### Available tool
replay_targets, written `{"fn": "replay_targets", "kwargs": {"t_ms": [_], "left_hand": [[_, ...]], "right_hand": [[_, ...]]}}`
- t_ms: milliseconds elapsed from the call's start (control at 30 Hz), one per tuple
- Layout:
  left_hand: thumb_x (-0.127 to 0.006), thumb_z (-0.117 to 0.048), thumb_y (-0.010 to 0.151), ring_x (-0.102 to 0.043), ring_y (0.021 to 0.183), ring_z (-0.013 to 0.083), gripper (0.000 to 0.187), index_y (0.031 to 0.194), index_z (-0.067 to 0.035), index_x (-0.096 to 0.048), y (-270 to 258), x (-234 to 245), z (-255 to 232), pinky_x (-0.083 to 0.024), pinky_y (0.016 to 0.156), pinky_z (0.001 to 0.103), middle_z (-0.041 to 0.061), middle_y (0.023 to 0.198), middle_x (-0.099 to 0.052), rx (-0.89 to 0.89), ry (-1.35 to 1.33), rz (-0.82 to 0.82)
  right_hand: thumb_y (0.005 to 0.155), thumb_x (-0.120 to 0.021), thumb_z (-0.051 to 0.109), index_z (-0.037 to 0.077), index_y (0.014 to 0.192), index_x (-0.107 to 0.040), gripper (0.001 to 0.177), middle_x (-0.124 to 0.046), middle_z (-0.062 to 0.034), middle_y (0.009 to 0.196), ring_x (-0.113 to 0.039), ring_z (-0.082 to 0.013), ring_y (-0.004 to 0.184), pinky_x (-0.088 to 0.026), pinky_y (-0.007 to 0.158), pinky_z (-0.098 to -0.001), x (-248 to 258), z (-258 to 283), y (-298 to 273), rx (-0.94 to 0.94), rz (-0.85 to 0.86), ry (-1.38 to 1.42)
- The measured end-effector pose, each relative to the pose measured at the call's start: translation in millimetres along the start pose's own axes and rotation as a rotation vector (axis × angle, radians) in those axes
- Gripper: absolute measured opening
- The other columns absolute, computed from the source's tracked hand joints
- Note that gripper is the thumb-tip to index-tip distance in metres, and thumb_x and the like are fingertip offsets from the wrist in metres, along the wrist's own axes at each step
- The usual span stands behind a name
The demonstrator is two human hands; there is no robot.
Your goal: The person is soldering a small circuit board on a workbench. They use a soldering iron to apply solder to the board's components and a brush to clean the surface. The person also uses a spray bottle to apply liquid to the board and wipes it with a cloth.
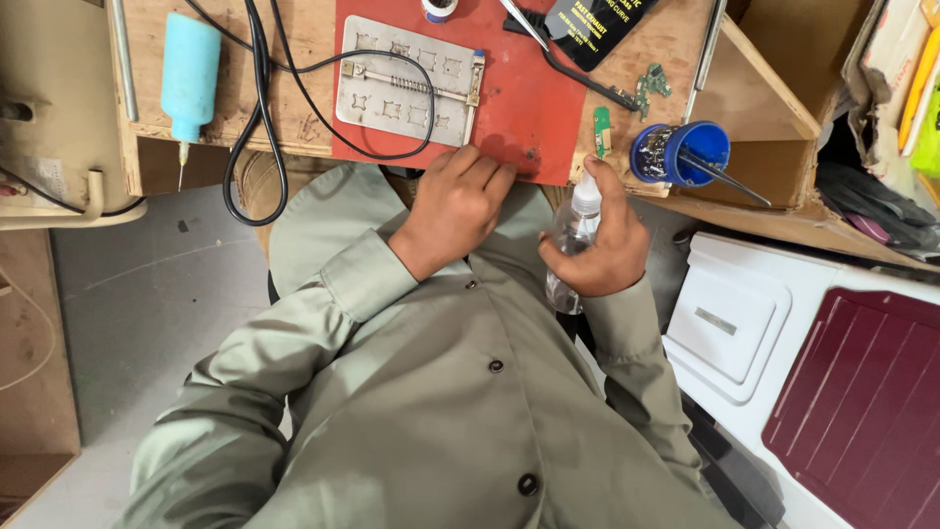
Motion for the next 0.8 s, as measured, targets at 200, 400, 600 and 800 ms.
{"fn": "replay_targets", "kwargs": {"t_ms": [200,400,600,800], "left_hand": [[-0.071,-0.009,0.087,-0.062,0.082,0.0273,0.010,0.095,-0.006,-0.067,6.7,-5.1,18.4,-0.051,0.071,0.041,0.008,0.083,-0.064,0.202,0.066,-0.048],[-0.072,-0.014,0.094,-0.064,0.073,0.0262,0.019,0.108,-0.001,-0.070,0.7,5.8,21.0,-0.051,0.065,0.039,0.009,0.081,-0.065,0.232,0.096,-0.123],[-0.070,-0.013,0.091,-0.068,0.081,0.0257,0.030,0.119,-0.002,-0.069,-13.8,10.7,14.2,-0.055,0.072,0.038,0.010,0.087,-0.068,0.148,0.121,-0.101],[-0.070,-0.012,0.087,-0.067,0.075,0.0243,0.041,0.126,-0.001,-0.071,-20.2,-0.8,16.7,-0.054,0.065,0.038,0.008,0.083,-0.068,0.138,0.126,-0.020]], "right_hand": [[0.069,-0.088,0.016,0.008,0.149,-0.047,0.090,-0.069,-0.0194,0.128,-0.072,-0.0386,0.107,-0.060,0.088,-0.0431,-8.2,1.8,5.0,-0.013,0.040,-0.031],[0.067,-0.087,0.017,0.010,0.149,-0.050,0.089,-0.071,-0.0178,0.120,-0.072,-0.0390,0.106,-0.059,0.087,-0.0441,-23.1,-4.3,9.6,-0.073,0.144,0.023],[0.064,-0.086,0.015,0.009,0.143,-0.051,0.086,-0.070,-0.0220,0.123,-0.072,-0.0400,0.107,-0.059,0.088,-0.0442,-27.6,6.5,11.3,0.037,0.155,0.027],[0.066,-0.084,0.016,0.009,0.146,-0.050,0.086,-0.073,-0.0147,0.101,-0.075,-0.0343,0.092,-0.060,0.081,-0.0426,-26.0,3.1,11.9,-0.115,0.179,0.065]]}}
Point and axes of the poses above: each hand's wrist, its own y-axis towards the middle knuckle, its own x-axis out of the back of the hand, z = x × y, the point moved 10 cm from there along y, towards the middle knuckle
